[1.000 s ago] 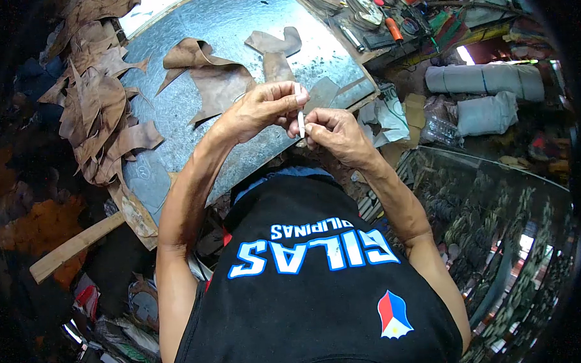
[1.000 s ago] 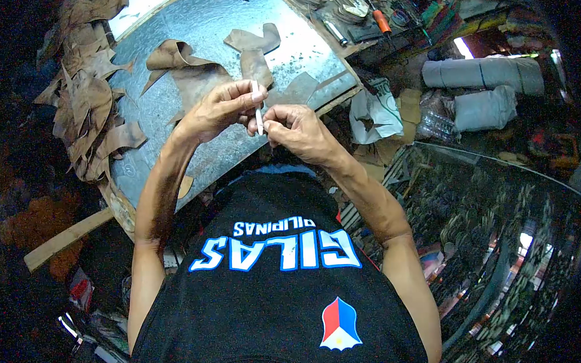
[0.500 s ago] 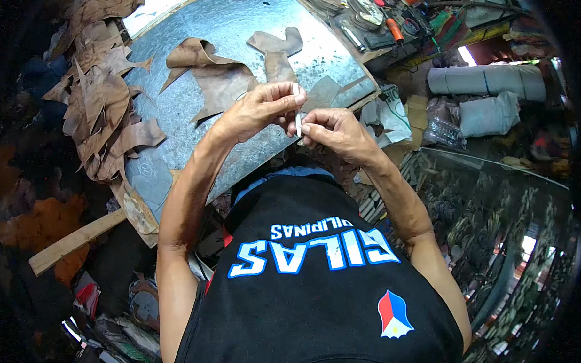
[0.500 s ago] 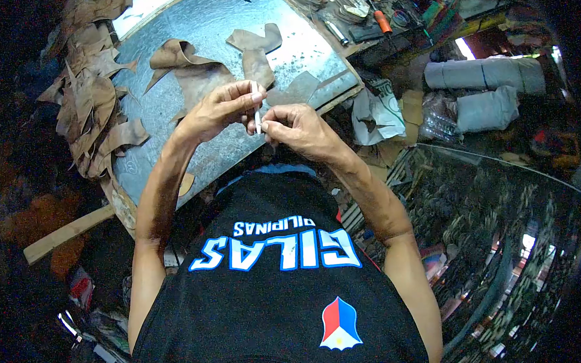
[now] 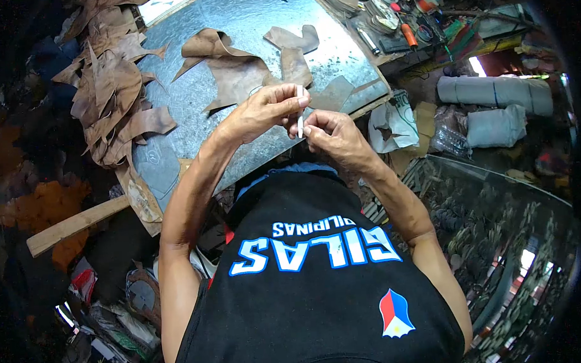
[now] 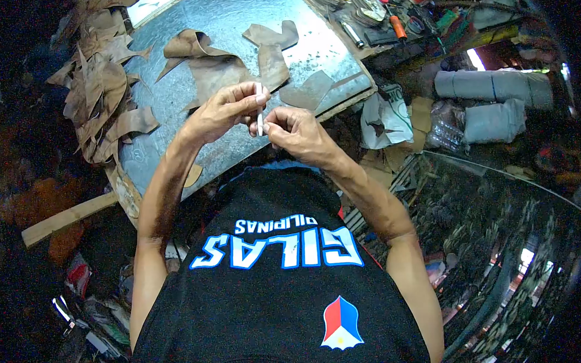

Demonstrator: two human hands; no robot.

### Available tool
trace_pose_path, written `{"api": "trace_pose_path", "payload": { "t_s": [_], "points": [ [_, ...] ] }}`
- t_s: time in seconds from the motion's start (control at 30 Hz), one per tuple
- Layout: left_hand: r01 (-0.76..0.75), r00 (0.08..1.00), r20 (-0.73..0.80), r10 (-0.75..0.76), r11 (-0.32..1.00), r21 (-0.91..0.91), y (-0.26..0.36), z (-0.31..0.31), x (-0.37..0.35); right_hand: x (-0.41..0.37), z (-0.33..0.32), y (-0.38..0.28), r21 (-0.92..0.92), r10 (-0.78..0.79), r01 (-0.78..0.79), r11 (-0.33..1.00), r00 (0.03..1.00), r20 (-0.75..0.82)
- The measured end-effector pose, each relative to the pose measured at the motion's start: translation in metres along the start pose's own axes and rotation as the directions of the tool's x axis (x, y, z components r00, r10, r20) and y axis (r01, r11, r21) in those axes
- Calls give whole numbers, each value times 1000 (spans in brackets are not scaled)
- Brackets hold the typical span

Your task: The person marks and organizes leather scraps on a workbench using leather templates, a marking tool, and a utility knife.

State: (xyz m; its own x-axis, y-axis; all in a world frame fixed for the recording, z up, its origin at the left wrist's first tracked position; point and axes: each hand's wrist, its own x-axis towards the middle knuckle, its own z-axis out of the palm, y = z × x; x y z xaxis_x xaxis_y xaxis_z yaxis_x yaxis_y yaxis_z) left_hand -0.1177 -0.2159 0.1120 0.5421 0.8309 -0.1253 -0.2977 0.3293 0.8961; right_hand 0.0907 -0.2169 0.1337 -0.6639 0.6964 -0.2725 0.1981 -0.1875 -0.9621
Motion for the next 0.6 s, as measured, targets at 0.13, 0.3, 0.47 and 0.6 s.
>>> {"api": "trace_pose_path", "payload": {
  "t_s": [0.13, 0.3, 0.47, 0.6],
  "points": [
    [-33, 999, -17, 33, 999, -16, 3, -1, -1, 10, 8, 23, -9, -142, 142, 990, 986, -91],
    [-36, 999, -21, 35, 998, -45, 5, -16, -5, 12, 11, -7, 131, -13, 16, 991, 1000, -27],
    [-17, 999, -45, 11, 993, -119, 13, -28, -12, 23, 4, -8, 92, -26, 22, 996, 999, 40],
    [-23, 995, -103, 10, 993, -120, 12, -32, -11, 34, 2, -12, -89, -92, 92, 992, 996, 12]
  ]
}}
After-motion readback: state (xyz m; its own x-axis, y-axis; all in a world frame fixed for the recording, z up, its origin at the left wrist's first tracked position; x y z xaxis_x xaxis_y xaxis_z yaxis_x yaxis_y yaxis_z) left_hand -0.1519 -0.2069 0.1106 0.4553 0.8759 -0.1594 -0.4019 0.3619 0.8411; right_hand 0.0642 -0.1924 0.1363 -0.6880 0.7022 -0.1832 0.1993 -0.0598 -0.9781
